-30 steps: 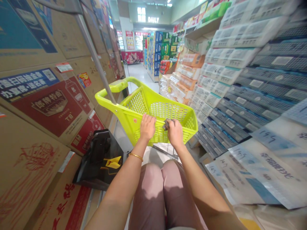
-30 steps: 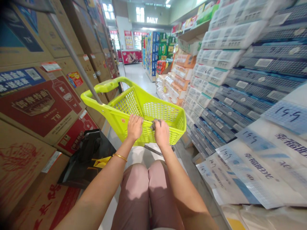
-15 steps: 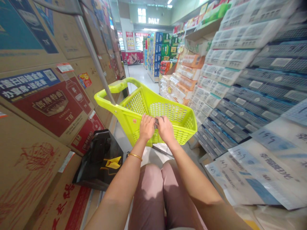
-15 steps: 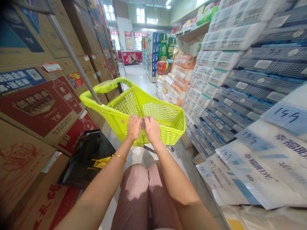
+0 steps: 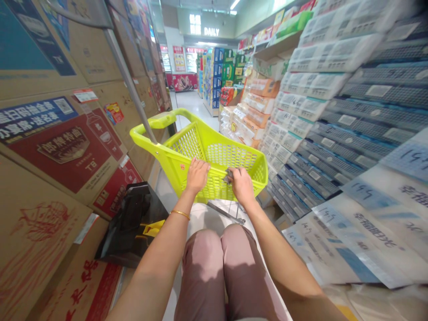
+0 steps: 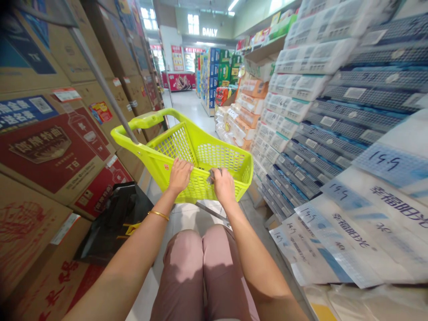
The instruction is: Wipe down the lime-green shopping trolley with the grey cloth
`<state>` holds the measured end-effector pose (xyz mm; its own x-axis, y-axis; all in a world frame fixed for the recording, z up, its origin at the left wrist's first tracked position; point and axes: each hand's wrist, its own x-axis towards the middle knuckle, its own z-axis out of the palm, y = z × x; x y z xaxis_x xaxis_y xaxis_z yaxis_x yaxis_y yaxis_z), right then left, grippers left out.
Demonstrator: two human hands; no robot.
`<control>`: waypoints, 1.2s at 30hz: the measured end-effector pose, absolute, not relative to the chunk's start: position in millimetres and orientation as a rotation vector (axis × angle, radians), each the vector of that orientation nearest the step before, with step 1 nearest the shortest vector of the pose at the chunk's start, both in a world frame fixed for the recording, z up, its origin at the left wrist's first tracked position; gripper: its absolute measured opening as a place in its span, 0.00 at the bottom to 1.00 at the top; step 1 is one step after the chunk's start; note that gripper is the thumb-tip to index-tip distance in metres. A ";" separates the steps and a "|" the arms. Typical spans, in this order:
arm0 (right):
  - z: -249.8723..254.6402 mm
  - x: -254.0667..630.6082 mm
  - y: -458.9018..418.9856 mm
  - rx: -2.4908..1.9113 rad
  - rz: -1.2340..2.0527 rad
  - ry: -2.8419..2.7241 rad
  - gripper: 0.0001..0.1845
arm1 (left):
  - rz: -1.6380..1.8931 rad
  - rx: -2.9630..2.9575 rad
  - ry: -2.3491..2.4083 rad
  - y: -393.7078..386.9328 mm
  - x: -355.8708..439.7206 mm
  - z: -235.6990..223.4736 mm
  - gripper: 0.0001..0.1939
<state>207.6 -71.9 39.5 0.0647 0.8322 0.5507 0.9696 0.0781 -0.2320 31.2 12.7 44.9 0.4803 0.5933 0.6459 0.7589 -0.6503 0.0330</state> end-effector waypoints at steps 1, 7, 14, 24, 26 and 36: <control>39.1 207.0 -71.5 -1.784 -0.311 -1.793 0.17 | -0.934 -2.467 -1.168 13.1 30.7 45.8 0.14; 41.8 193.5 -63.6 -1.803 -0.305 -1.765 0.17 | -0.978 -2.464 -1.220 6.3 47.9 47.5 0.14; 48.0 188.6 -54.0 -1.775 -0.270 -1.794 0.18 | -1.061 -2.483 -1.252 -9.8 89.3 36.5 0.10; 27.9 223.8 -66.7 -1.718 -0.385 -1.838 0.17 | -1.085 -2.445 -1.103 -12.7 91.7 29.4 0.13; 24.1 234.3 -73.4 -1.709 -0.395 -1.799 0.18 | -1.089 -2.468 -1.055 -12.5 92.5 28.0 0.13; 18.3 263.7 -92.1 -1.668 -0.345 -1.625 0.26 | -1.182 -2.427 -1.089 -10.1 101.4 23.7 0.13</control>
<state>263.7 -92.1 18.3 0.1511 0.7304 0.6661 0.9380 0.1067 -0.3297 101.4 -10.1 23.7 0.3987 0.5227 0.7536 0.7082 -0.6975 0.1091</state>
